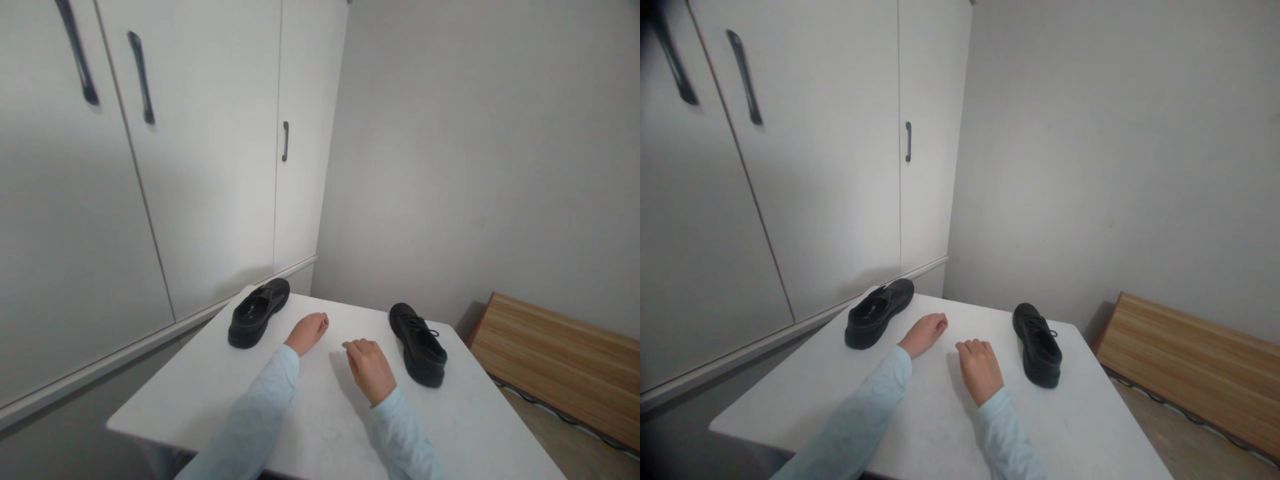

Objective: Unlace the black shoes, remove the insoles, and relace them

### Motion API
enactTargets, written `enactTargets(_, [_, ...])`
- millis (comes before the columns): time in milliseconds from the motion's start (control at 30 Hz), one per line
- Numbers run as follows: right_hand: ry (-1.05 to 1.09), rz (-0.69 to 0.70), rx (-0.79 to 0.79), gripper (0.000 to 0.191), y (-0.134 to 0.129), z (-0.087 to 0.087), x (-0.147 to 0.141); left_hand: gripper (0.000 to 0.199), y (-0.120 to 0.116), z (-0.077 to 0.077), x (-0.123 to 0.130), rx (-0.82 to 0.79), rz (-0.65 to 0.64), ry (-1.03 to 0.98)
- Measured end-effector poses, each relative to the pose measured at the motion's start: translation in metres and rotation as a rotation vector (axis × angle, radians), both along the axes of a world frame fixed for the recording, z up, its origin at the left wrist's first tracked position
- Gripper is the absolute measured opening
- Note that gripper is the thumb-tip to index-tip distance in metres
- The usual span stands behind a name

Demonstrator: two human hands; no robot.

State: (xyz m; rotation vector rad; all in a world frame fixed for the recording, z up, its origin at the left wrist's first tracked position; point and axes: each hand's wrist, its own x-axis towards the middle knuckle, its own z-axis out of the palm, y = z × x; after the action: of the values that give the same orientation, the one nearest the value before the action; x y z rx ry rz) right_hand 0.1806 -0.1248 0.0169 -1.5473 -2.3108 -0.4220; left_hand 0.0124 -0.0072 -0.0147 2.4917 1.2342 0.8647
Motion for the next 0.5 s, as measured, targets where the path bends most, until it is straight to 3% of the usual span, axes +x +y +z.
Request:
enactTargets(233, [0.059, 0.046, -0.091, 0.029, 0.016, -0.041, -0.002, 0.016, 0.001, 0.011, -0.004, 0.005, 0.087, 0.121])
enactTargets(500, [0.096, 0.016, -0.155, 0.029, 0.017, -0.049, 0.005, 0.013, -0.016, 0.046, -0.029, -0.017, 0.243, 0.301])
